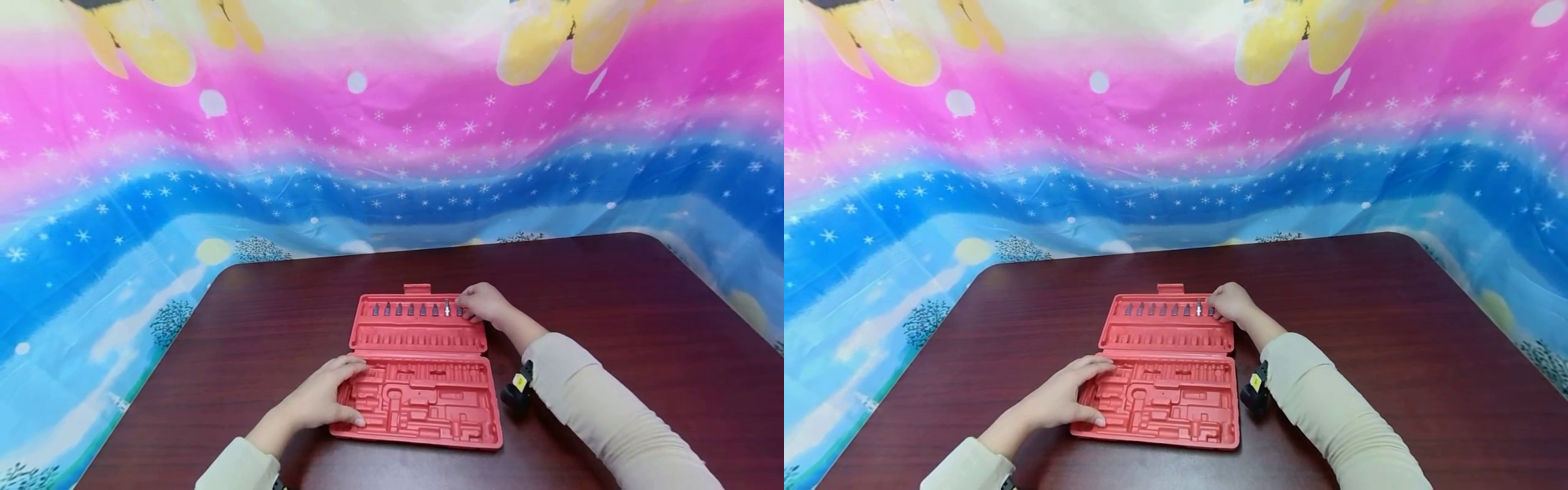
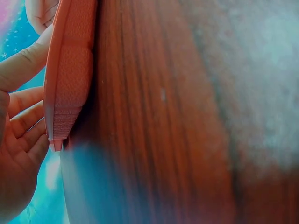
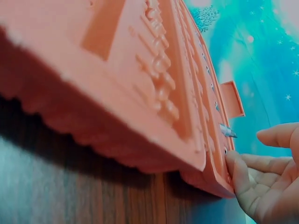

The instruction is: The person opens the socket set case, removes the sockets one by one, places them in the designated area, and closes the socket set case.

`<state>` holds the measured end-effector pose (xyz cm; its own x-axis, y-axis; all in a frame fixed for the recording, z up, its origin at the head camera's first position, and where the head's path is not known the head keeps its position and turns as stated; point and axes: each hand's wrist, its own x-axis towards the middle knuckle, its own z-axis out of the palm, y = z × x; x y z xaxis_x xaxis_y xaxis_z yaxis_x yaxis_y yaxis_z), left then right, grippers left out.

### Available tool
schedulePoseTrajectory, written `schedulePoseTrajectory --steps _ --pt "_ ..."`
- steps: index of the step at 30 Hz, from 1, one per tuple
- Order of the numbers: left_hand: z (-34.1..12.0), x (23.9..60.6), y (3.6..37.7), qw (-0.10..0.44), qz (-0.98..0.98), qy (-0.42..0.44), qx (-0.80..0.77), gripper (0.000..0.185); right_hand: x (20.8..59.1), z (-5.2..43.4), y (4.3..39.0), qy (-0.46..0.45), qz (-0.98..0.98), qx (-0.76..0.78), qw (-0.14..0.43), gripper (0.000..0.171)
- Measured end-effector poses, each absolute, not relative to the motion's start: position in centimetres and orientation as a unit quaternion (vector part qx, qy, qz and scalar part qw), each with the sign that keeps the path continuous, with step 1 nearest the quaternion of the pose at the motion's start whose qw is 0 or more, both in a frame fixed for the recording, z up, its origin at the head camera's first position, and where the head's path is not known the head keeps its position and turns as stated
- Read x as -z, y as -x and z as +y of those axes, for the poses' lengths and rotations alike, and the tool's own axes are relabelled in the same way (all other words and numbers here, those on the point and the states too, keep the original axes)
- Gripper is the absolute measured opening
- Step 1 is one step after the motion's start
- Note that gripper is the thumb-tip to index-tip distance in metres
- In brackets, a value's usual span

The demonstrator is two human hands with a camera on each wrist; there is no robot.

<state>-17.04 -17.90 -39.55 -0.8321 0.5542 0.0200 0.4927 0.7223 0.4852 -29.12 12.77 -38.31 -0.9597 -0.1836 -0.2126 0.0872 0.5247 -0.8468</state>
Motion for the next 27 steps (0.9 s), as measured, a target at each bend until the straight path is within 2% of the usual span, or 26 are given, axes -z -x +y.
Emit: schedulePoseTrajectory --steps 9,27 --pt "-18.3 39.8 16.8 0.053 0.927 -0.279 -0.246 0.075 38.5 12.0 29.5 -0.032 0.798 0.582 0.155 0.028" --pt "-18.2 39.8 16.7 0.058 0.930 -0.265 -0.247 0.077 39.0 10.9 30.2 -0.078 0.804 0.580 0.106 0.017"
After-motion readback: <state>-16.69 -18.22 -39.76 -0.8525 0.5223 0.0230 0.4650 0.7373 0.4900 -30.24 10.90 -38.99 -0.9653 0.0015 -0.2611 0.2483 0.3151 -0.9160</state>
